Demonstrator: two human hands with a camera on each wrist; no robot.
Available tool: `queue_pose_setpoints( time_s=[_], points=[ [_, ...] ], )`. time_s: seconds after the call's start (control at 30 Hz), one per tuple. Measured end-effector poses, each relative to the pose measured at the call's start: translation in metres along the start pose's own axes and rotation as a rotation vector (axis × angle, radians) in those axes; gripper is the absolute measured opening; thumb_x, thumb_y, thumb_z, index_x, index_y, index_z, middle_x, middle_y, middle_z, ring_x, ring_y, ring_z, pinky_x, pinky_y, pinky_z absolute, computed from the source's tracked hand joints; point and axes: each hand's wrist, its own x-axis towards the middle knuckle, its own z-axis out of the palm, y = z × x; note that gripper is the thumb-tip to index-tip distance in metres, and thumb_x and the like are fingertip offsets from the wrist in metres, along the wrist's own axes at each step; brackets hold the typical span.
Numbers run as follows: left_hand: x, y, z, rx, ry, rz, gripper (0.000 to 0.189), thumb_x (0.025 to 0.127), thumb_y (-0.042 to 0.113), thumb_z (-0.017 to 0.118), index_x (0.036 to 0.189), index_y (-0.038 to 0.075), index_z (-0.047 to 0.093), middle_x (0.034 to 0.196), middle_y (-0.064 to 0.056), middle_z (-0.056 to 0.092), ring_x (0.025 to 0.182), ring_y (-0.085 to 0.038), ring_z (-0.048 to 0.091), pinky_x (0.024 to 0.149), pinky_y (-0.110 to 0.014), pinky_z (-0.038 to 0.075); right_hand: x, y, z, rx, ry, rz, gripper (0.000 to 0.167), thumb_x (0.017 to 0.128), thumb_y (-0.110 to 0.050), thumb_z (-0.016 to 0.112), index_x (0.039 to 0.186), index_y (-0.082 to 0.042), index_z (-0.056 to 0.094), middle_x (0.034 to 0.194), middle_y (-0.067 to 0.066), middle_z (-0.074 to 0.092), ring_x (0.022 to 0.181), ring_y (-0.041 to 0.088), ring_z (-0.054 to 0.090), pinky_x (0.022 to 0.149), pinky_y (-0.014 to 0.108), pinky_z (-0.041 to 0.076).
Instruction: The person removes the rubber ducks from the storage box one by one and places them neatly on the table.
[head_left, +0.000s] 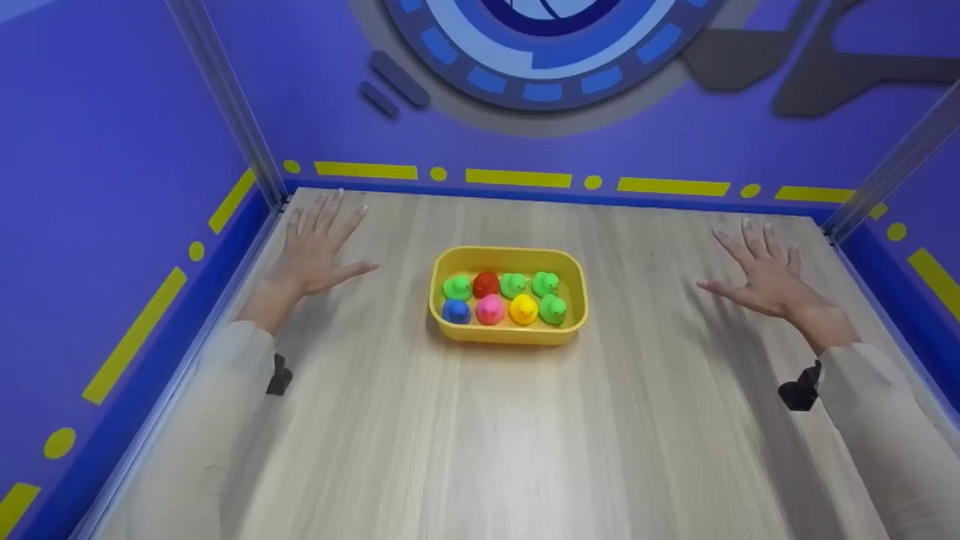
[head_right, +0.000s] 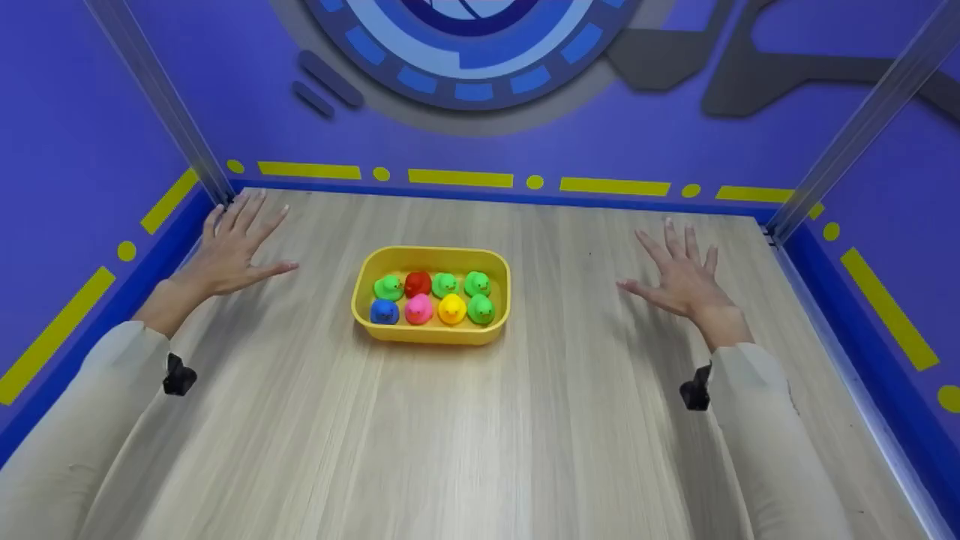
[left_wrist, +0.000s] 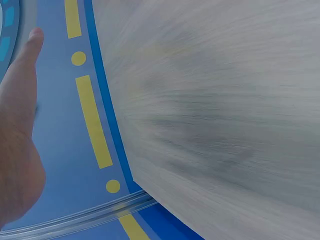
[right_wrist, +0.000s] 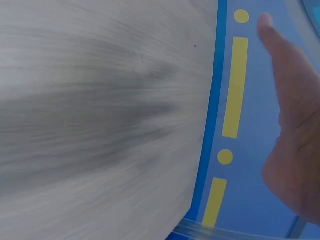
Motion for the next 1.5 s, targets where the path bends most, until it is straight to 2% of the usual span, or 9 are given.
queue_pose_setpoints(
  time_s=[0.13, 0.33, 0.5, 0.67, 0.87, 1.0, 1.13, 1.33, 1.5],
  points=[
    [-0.006, -0.007, -0.002, -0.048, -0.008, -0.027, 0.093, 0.094, 0.067, 0.056, 0.166, 0.026, 0.013, 0.173, -0.014, -0.004, 0.159, -0.042, -0.005, 0.122, -0.074, -0.004, 0.009, -0.012, 0.011, 0.024, 0.016, -0.021, 0.097, 0.094, -0.057, 0.064, 0.166, -0.023, 0.008, 0.168, 0.03, -0.01, 0.151, 0.057, -0.017, 0.11, 0.083, -0.017],
    [-0.02, -0.012, 0.007, -0.153, -0.021, -0.104, 0.094, 0.095, 0.065, 0.057, 0.166, 0.025, 0.01, 0.173, -0.016, -0.004, 0.159, -0.042, -0.003, 0.123, -0.073, -0.002, 0.02, -0.027, 0.03, 0.141, 0.014, -0.034, 0.096, 0.096, -0.055, 0.063, 0.166, -0.025, 0.005, 0.169, 0.022, -0.014, 0.153, 0.051, -0.018, 0.111, 0.084, -0.013],
    [-0.018, -0.003, 0.021, -0.228, -0.04, -0.145, 0.098, 0.094, 0.066, 0.057, 0.166, 0.025, 0.005, 0.173, -0.014, -0.006, 0.159, -0.041, -0.005, 0.123, -0.072, -0.006, 0.017, -0.027, 0.031, 0.2, 0.04, -0.033, 0.096, 0.096, -0.052, 0.065, 0.166, -0.022, 0.007, 0.17, 0.022, -0.012, 0.154, 0.05, -0.015, 0.112, 0.083, -0.011],
    [-0.016, 0.008, 0.031, -0.286, -0.056, -0.171, 0.099, 0.093, 0.068, 0.057, 0.166, 0.028, 0.002, 0.174, -0.011, -0.005, 0.159, -0.042, -0.002, 0.122, -0.073, -0.004, 0.012, -0.025, 0.032, 0.212, 0.065, -0.025, 0.096, 0.094, -0.049, 0.068, 0.166, -0.016, 0.012, 0.169, 0.026, -0.006, 0.154, 0.053, -0.011, 0.113, 0.083, -0.007],
    [-0.017, 0.016, 0.037, -0.384, -0.075, -0.192, 0.101, 0.092, 0.068, 0.059, 0.166, 0.03, 0.001, 0.174, -0.013, 0.002, 0.158, -0.044, 0.004, 0.122, -0.074, -0.002, 0.009, -0.022, 0.032, 0.236, 0.056, -0.03, 0.096, 0.095, -0.047, 0.069, 0.166, -0.018, 0.01, 0.17, 0.025, -0.006, 0.155, 0.053, -0.007, 0.115, 0.083, -0.001],
    [-0.014, 0.021, 0.041, -0.444, -0.107, -0.224, 0.103, 0.09, 0.074, 0.057, 0.166, 0.032, 0.0, 0.174, -0.012, 0.005, 0.159, -0.042, 0.006, 0.123, -0.074, 0.003, 0.009, -0.023, 0.032, 0.276, 0.038, -0.031, 0.096, 0.096, -0.045, 0.069, 0.166, -0.019, 0.009, 0.17, 0.024, -0.006, 0.156, 0.05, -0.007, 0.117, 0.08, 0.001],
    [-0.011, 0.028, 0.046, -0.501, -0.141, -0.259, 0.103, 0.088, 0.077, 0.055, 0.165, 0.036, -0.001, 0.174, -0.01, 0.006, 0.157, -0.04, 0.018, 0.122, -0.074, 0.012, 0.009, -0.027, 0.032, 0.302, 0.029, -0.03, 0.096, 0.096, -0.043, 0.069, 0.166, -0.018, 0.008, 0.171, 0.023, -0.002, 0.157, 0.048, -0.003, 0.119, 0.078, 0.004],
    [-0.006, 0.035, 0.05, -0.572, -0.158, -0.235, 0.101, 0.088, 0.077, 0.057, 0.164, 0.039, 0.001, 0.171, -0.011, 0.017, 0.149, -0.037, 0.035, 0.117, -0.071, 0.032, 0.01, -0.031, 0.035, 0.335, 0.052, -0.063, 0.092, 0.097, -0.037, 0.07, 0.166, -0.018, 0.013, 0.171, 0.022, 0.006, 0.158, 0.046, 0.005, 0.12, 0.076, 0.011],
    [-0.001, 0.042, 0.053, -0.618, -0.176, -0.174, 0.1, 0.089, 0.074, 0.059, 0.165, 0.037, 0.006, 0.169, -0.011, 0.024, 0.146, -0.036, 0.038, 0.115, -0.068, 0.036, 0.011, -0.035, 0.044, 0.331, 0.085, -0.123, 0.086, 0.096, -0.028, 0.072, 0.164, -0.01, 0.021, 0.168, 0.026, 0.018, 0.155, 0.049, 0.016, 0.121, 0.072, 0.017]
  ],
)
